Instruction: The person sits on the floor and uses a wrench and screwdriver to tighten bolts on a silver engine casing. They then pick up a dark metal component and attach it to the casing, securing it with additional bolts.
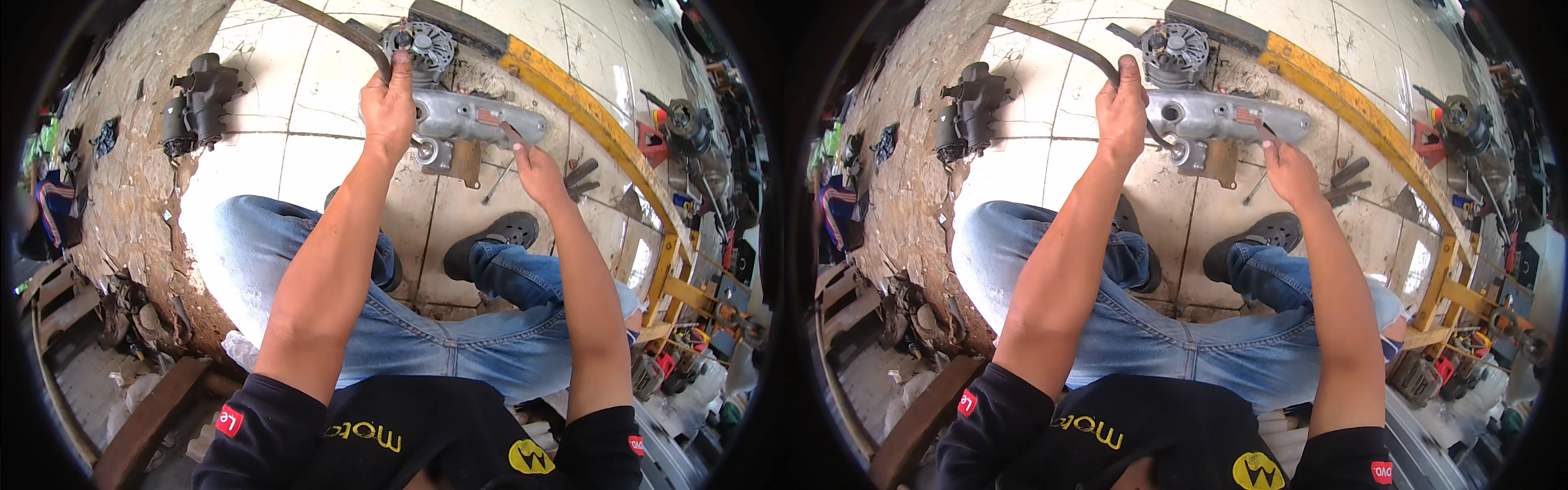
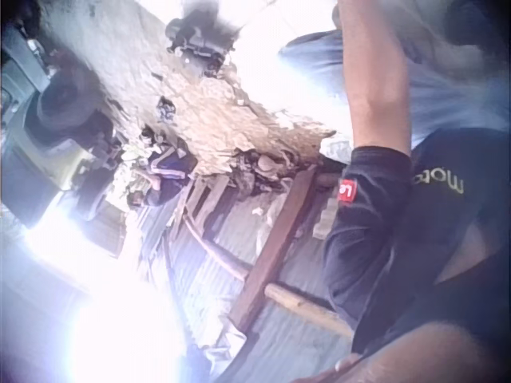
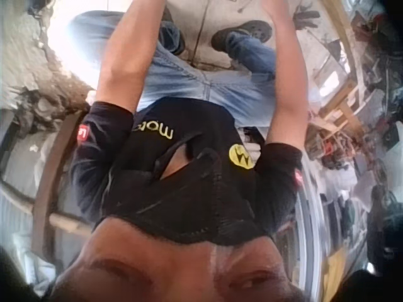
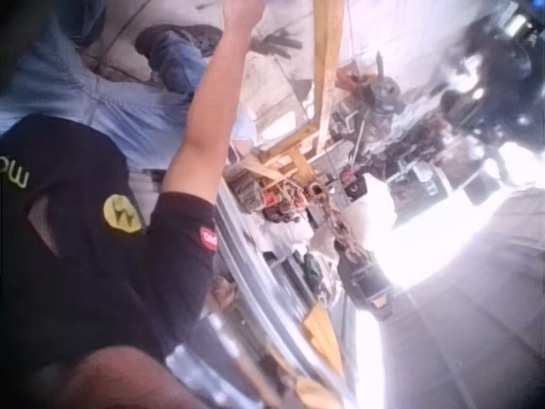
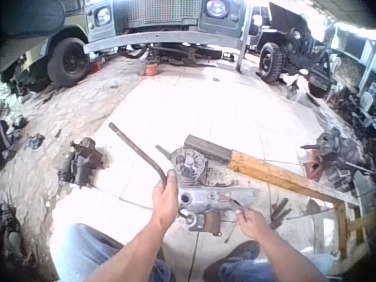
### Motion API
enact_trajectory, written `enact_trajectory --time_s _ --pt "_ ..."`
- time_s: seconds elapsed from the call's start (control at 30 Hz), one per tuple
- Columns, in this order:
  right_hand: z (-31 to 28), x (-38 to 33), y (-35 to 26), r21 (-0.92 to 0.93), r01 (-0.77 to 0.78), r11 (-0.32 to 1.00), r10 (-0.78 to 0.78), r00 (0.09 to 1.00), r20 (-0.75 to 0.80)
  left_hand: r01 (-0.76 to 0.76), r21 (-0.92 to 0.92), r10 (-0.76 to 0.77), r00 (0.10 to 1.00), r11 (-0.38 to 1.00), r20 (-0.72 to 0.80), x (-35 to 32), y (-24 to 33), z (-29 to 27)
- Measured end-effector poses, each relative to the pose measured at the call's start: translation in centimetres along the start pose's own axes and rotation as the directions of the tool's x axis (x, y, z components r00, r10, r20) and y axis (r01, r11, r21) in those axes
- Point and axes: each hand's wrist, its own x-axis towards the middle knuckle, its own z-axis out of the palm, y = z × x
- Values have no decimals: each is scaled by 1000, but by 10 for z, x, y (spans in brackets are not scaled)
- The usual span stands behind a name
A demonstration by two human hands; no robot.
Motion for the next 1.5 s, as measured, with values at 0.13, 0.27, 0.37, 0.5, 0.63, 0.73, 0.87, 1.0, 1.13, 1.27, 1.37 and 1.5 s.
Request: enact_trajectory --time_s 0.13,0.27,0.37,0.5,0.63,0.73,0.87,1.0,1.13,1.27,1.37,1.5 --pt "-3 -2 11 86 -71 994 70 997 16 -127 75 118 987 989 109 -17 11 9" --pt "8 -9 -10 217 -34 976 23 998 56 -32 62 29 998 998 53 -22 25 8" --pt "19 -10 -34 236 -113 965 77 985 158 -85 19 85 996 996 -6 -21 13 -1" --pt "64 2 -37 228 -120 966 66 970 233 -63 -127 59 998 990 -34 -10 6 -10" --pt "103 -19 -76 245 11 969 -33 996 85 -79 -183 70 996 980 -52 -7 5 -16" --pt "138 -19 -92 138 -81 987 61 987 148 -128 -111 128 992 986 -1 -9 3 -15" --pt "149 -35 -106 8 -134 991 124 938 322 -115 -82 110 992 990 -60 -11 3 -12" --pt "138 -49 -129 -191 -61 980 131 916 379 -123 -62 121 992 990 -37 -7 -1 -20" --pt "132 -9 -109 -147 -153 977 192 933 305 -157 11 157 988 988 5 -8 -3 -11" --pt "136 -20 -112 -226 -104 969 191 894 406 -101 29 101 995 995 -22 -11 1 -11" --pt "134 -48 -124 -284 -9 959 138 889 437 -58 9 58 998 998 -33 -10 6 -9" --pt "141 -10 -106 -76 -218 973 231 933 275 -66 14 67 997 998 -36 -12 5 -4"
